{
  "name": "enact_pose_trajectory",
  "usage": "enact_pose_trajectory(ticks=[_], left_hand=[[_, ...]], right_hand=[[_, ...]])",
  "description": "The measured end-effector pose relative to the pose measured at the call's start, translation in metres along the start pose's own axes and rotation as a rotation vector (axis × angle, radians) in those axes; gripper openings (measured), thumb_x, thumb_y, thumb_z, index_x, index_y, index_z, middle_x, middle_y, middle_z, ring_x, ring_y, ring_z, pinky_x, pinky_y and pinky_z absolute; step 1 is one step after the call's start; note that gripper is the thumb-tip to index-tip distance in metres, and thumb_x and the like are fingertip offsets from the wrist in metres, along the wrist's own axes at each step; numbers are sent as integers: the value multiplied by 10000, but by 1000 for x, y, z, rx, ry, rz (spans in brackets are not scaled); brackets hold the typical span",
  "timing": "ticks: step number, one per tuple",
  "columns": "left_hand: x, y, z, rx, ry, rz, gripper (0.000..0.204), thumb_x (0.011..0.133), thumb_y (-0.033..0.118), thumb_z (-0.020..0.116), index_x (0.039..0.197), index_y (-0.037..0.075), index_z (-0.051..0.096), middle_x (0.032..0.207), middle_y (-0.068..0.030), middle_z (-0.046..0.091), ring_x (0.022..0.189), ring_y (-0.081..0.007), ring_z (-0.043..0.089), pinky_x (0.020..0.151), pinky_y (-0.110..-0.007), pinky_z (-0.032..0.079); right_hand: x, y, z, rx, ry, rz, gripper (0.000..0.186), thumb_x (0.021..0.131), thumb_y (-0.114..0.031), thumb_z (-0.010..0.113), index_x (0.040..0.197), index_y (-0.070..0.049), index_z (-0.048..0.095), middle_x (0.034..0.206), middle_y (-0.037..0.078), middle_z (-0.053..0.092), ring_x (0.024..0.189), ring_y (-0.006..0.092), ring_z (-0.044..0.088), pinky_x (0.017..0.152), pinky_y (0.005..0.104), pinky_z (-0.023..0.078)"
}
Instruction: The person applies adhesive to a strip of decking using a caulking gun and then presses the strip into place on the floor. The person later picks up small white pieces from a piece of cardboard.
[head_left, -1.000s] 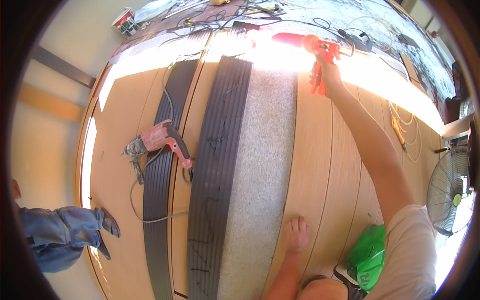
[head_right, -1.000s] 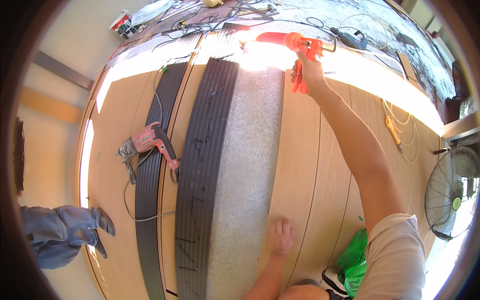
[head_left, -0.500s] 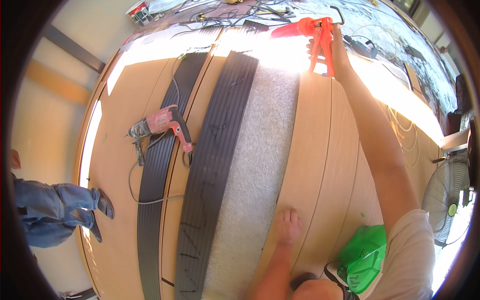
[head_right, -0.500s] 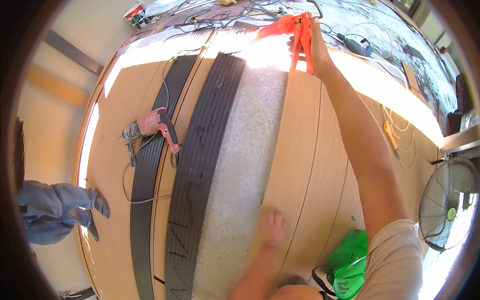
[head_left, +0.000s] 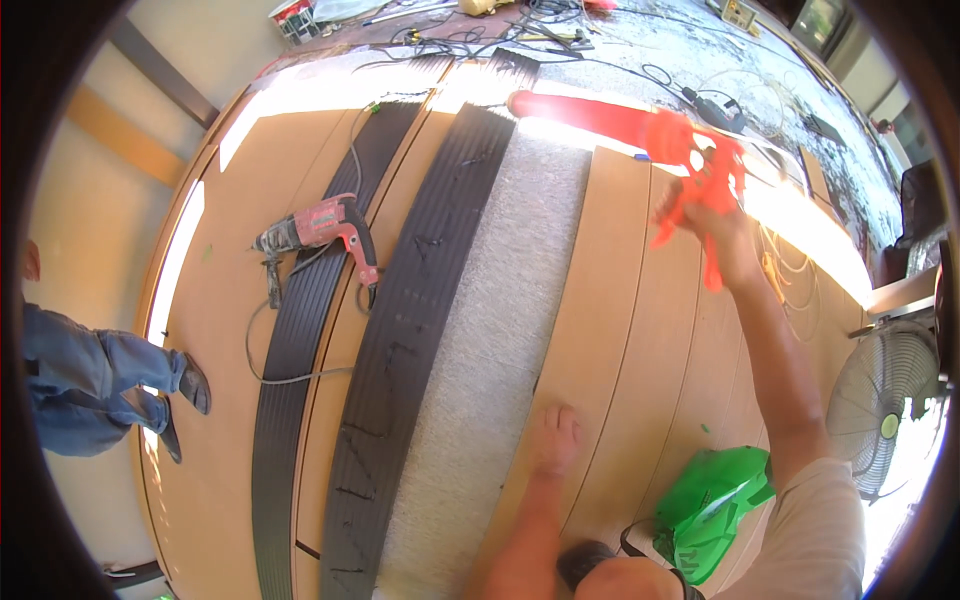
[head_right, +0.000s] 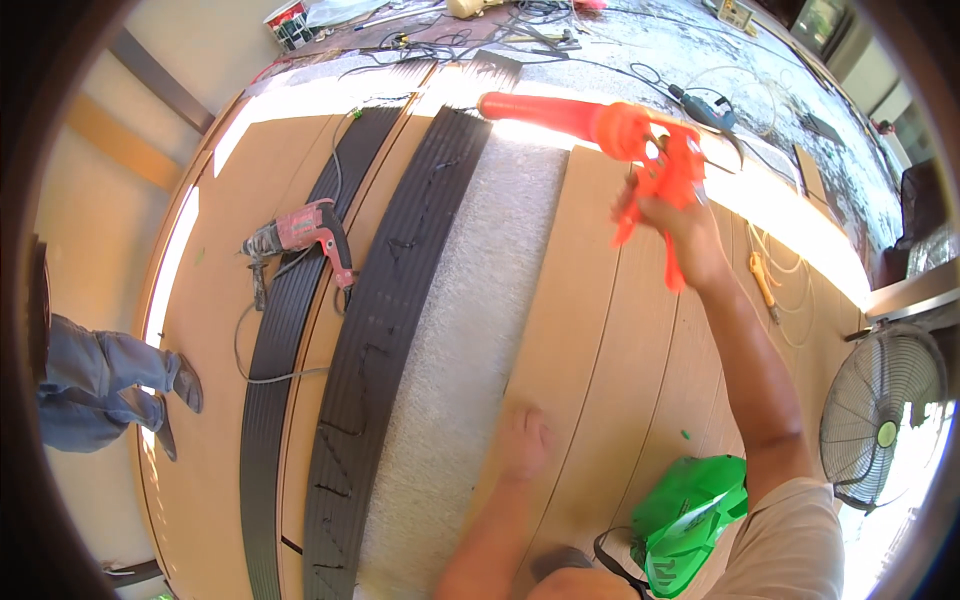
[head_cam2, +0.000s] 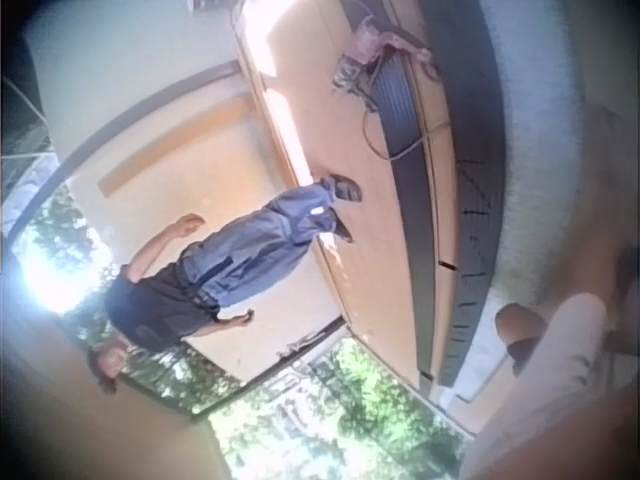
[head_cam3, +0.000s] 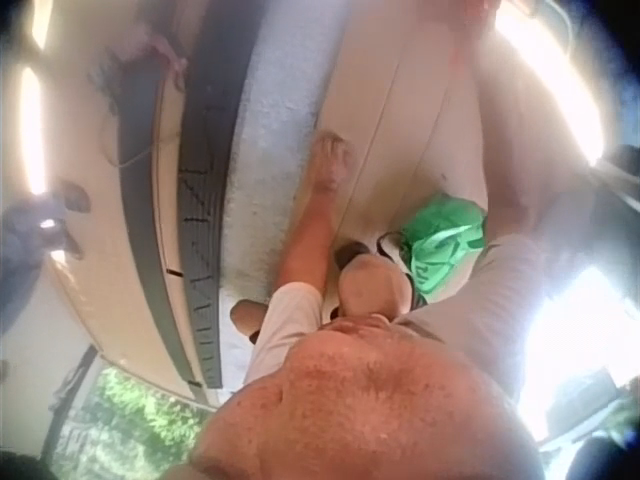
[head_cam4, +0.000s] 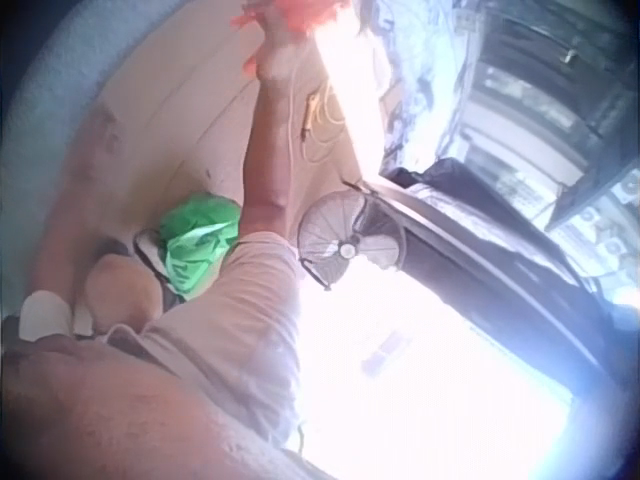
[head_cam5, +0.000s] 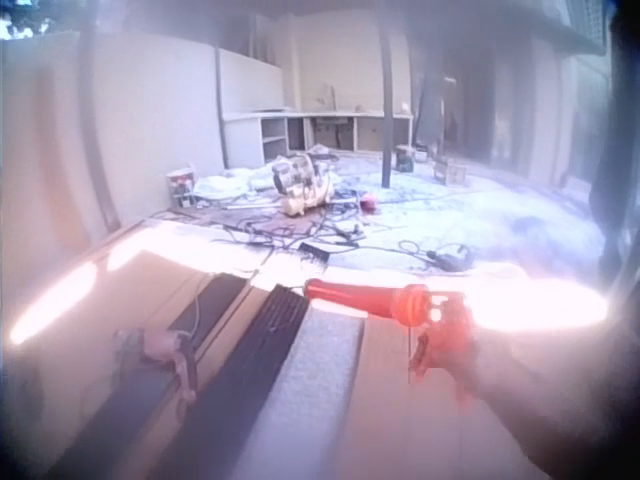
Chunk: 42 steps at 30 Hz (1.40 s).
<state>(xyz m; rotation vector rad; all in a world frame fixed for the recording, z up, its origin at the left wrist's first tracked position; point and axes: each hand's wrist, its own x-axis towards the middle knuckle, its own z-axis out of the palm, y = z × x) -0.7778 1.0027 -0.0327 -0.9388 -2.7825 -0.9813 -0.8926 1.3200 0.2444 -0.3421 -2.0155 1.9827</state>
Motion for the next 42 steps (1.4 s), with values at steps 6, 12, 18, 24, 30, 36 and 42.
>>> enact_pose_trajectory(ticks=[6,12,18,24,30,36,42], left_hand=[[-8,6,2,-83,-61,-77,243,823,99,645,1060,75,599,1045,-165,585,981,-389,563,826,-500,503],[-8,3,-36,-232,-69,-123,237,907,129,636,1126,49,588,1090,-177,589,1017,-360,584,851,-470,502],[-67,20,-125,-945,-373,-502,417,975,245,673,1320,51,542,1255,-117,630,1107,-253,632,936,-399,518],[-96,39,-204,-1899,278,-626,498,997,372,651,1338,35,515,1204,-97,653,1102,-202,629,986,-368,506],[-83,15,-202,-1585,346,-744,420,1038,345,591,1274,-1,565,1187,-91,661,1050,-180,640,909,-331,530],[-55,3,-199,-1594,387,-751,435,1038,353,593,1249,-26,549,1132,-88,668,1003,-158,643,881,-321,537],[-56,-13,-183,-1642,408,-774,488,1021,335,617,1335,-20,499,1163,-95,646,1006,-191,652,886,-352,533]], right_hand=[[-193,-13,-10,359,-57,31,455,825,-99,592,1257,22,516,1052,168,594,991,344,640,945,599,529],[-303,-27,7,561,-178,276,465,749,-28,629,1202,8,531,1018,189,655,1028,380,651,995,618,486],[-338,-26,19,627,-379,336,443,781,-47,657,1202,22,537,1012,218,643,1020,417,645,979,658,474],[-353,-8,59,501,-508,406,412,832,-63,647,1221,11,534,1042,194,645,1028,388,647,993,647,471],[-366,18,106,433,-427,414,304,947,-129,625,1206,-6,524,1031,169,635,1012,341,652,1002,573,497],[-363,29,140,346,-338,363,245,1011,-184,605,1167,-6,542,966,145,619,916,304,641,843,471,536],[-359,27,152,243,-306,383,249,1008,-226,607,1116,-12,543,856,124,591,813,292,606,781,466,515]])
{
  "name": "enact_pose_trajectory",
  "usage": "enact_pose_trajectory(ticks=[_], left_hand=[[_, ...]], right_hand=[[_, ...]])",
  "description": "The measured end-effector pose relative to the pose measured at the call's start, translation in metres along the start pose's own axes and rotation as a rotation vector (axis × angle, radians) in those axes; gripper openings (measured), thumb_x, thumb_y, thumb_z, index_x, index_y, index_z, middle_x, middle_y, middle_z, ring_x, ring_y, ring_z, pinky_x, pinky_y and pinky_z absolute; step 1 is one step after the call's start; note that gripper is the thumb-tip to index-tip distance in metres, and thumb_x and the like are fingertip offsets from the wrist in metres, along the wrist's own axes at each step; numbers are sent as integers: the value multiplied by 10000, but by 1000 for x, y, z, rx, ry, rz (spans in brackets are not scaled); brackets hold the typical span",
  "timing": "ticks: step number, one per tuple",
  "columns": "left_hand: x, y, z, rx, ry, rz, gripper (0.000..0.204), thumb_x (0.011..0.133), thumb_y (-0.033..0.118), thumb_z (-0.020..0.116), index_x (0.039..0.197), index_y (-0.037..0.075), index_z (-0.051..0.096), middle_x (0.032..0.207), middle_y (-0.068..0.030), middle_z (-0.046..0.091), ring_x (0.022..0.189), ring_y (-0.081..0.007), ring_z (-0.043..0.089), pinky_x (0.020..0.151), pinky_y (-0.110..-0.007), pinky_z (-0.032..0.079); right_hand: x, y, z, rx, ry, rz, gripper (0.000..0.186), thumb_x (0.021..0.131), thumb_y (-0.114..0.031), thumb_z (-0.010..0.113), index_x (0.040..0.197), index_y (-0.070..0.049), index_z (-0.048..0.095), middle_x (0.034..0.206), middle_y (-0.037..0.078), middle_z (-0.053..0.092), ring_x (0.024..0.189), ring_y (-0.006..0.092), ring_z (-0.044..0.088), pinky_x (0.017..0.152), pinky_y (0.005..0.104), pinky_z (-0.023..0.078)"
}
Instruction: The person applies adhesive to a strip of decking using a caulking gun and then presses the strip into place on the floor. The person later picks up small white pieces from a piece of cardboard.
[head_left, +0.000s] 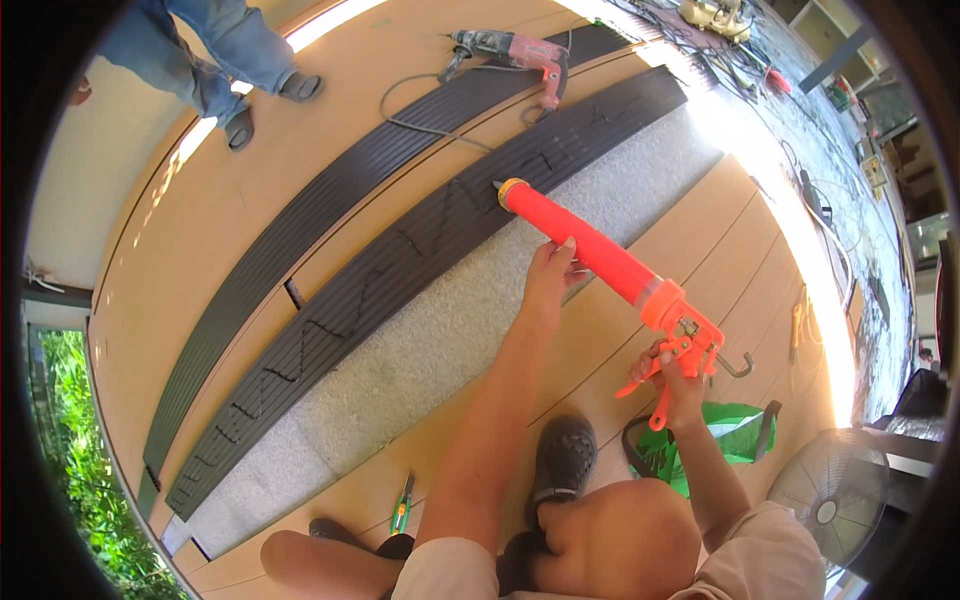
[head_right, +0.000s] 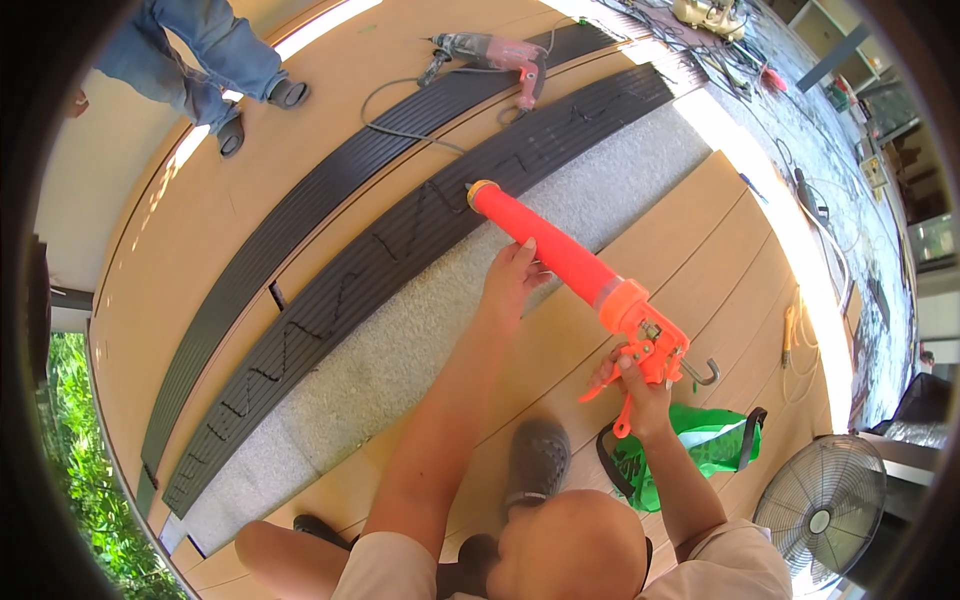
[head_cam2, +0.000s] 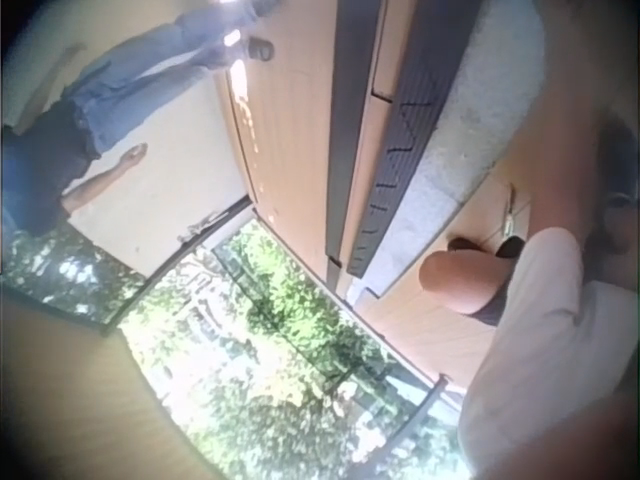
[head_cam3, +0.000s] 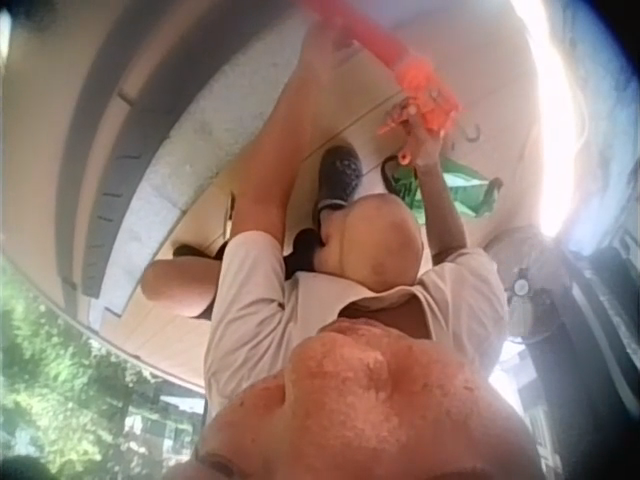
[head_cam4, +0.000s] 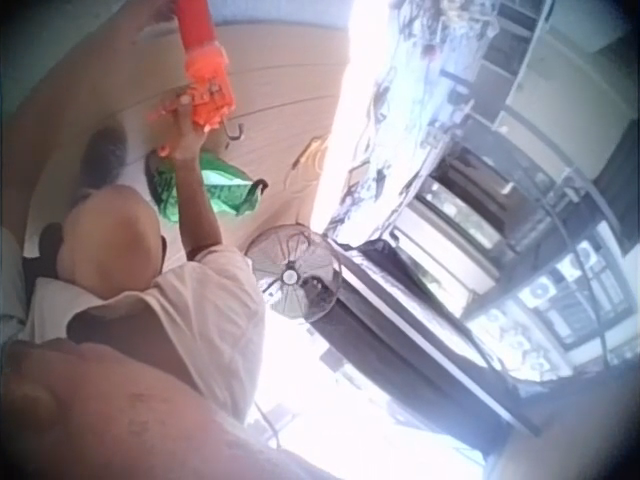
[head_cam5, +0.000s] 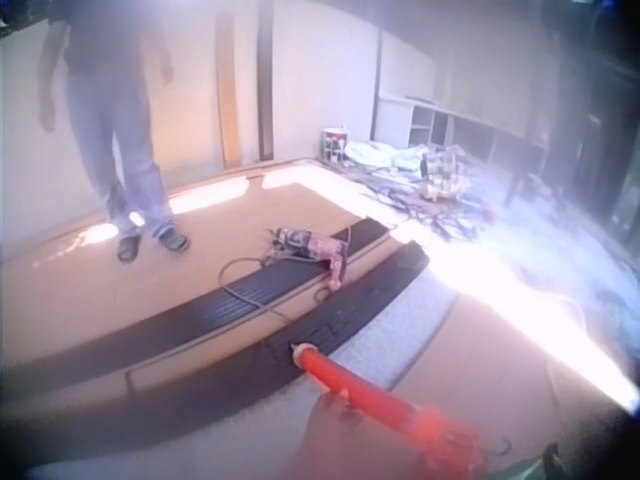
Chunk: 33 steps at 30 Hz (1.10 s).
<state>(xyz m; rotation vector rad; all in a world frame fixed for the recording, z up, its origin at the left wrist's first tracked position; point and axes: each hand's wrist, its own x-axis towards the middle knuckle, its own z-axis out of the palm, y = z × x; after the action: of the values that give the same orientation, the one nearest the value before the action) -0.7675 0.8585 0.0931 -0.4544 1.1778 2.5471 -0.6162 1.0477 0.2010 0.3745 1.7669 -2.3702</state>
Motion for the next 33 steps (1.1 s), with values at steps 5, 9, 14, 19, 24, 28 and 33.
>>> enact_pose_trajectory(ticks=[5,9,14,19,24,28,33], left_hand=[[-14,-3,-2,-12,-1,8,489,1018,328,627,1337,-19,493,1151,-93,645,993,-183,651,901,-351,539],[-42,-12,-11,-21,14,8,427,1037,311,599,1315,-6,525,1180,-101,669,1045,-192,654,933,-355,529],[-65,-19,-28,-137,22,46,471,1003,310,650,1339,14,502,1140,-66,665,986,-165,652,904,-334,544],[-69,-13,-30,-75,-8,8,424,1028,328,606,1314,18,568,1224,-80,671,1108,-184,647,983,-350,513],[-80,-4,-30,-81,-51,18,459,1028,392,596,1302,24,581,1212,-79,681,1128,-183,642,1016,-357,503],[-103,13,-38,-234,64,54,470,1024,457,587,1250,45,592,1166,-76,691,1078,-182,667,975,-355,529],[-140,47,-69,-254,262,211,440,1020,466,591,1193,62,598,1117,-66,692,1012,-182,688,897,-354,558]], right_hand=[[-11,1,-14,17,-25,0,245,1029,-229,602,1125,-8,551,879,118,606,821,278,635,764,451,543],[-23,-10,-24,-83,-110,41,254,1027,-248,585,1113,-16,531,856,126,590,812,282,614,771,473,548],[-32,-2,-22,-158,-127,76,230,1027,-216,580,1102,-5,527,844,125,588,785,281,619,728,447,555],[-35,-1,-30,-167,-152,72,219,1036,-205,571,1094,3,534,833,123,599,769,267,630,721,417,552],[-38,-13,-26,-183,-183,65,241,1028,-203,590,1107,19,542,880,139,621,831,277,651,798,454,562],[-31,-23,-16,-179,-331,63,250,1028,-205,592,1110,25,538,902,146,625,870,298,659,841,482,559],[-17,-5,6,-347,-465,-14,318,1003,-154,628,1248,40,569,1073,125,685,991,248,663,948,387,511]])
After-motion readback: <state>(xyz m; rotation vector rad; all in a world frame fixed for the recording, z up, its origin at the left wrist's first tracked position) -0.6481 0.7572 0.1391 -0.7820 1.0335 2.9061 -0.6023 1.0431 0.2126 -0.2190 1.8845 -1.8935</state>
